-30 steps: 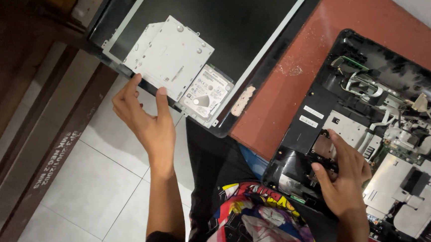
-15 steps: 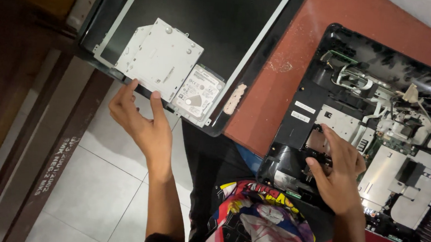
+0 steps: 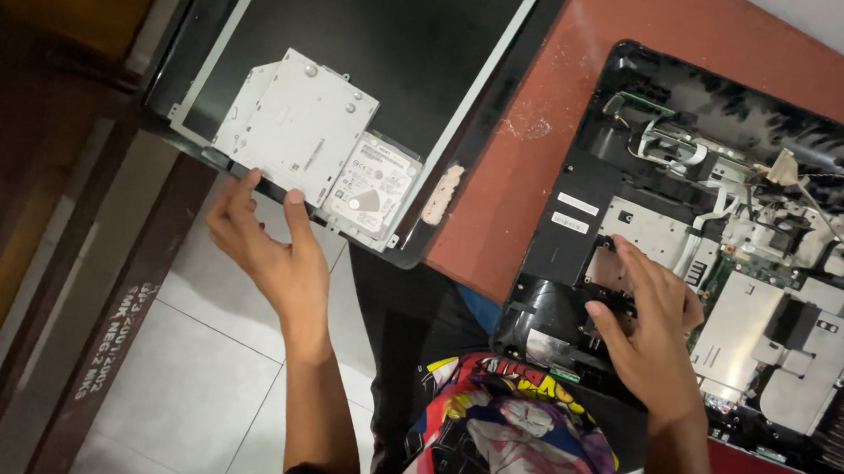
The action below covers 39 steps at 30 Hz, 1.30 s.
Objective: Disassembling a computer by unscrewing internal components and removing the hard drive assembly
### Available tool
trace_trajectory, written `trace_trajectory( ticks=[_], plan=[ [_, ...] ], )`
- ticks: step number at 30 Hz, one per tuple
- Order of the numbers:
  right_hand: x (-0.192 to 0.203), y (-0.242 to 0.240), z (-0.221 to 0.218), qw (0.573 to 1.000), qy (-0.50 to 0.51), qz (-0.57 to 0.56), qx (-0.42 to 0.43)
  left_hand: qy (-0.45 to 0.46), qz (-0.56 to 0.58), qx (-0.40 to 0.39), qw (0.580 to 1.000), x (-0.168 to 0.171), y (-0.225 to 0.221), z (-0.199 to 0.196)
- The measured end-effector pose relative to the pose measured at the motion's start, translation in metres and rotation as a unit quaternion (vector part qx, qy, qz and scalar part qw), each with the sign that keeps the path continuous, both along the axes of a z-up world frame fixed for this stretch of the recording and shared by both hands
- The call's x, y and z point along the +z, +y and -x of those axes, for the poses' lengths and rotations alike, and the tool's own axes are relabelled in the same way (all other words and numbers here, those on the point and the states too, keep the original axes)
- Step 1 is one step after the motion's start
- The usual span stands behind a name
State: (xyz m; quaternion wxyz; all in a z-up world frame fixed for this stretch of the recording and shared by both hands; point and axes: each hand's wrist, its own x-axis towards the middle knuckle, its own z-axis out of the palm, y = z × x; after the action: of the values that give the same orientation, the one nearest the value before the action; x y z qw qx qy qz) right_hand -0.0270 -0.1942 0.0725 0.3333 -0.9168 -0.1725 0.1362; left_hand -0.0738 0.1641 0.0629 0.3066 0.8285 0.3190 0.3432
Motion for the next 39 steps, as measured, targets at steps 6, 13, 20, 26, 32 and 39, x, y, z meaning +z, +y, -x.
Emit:
trace_trajectory(
  ticks=[6, 13, 20, 26, 32, 39],
  plan=[
    [-0.005, -0.002, -0.002, 1.0, -0.013, -0.018, -0.002, -0.002, -0.041, -0.033, 0.999, -0.016, 0.014, 0.007],
    [0.007, -0.004, -0.005, 0.999, 0.029, -0.029, 0.002, 0.019, -0.116, -0.012, 0.993, 0.002, -0.018, 0.008],
    [0.001, -0.019, 0.003, 0.999, -0.048, -0.012, -0.003, -0.089, -0.115, -0.167, 0.975, 0.02, -0.108, -0.009],
    [0.022, -0.04, 0.014, 0.973, -0.048, -0.207, -0.087, 0.032, 0.016, -0.388, 0.921, 0.008, -0.17, -0.018],
    [0.02, -0.098, 0.036, 0.954, -0.218, -0.08, -0.19, 0.141, -0.068, -0.496, 0.854, 0.01, -0.188, -0.032],
    [-0.007, -0.132, 0.053, 0.928, -0.242, 0.059, -0.277, 0.176, -0.147, -0.473, 0.851, 0.007, -0.193, -0.034]
  ],
)
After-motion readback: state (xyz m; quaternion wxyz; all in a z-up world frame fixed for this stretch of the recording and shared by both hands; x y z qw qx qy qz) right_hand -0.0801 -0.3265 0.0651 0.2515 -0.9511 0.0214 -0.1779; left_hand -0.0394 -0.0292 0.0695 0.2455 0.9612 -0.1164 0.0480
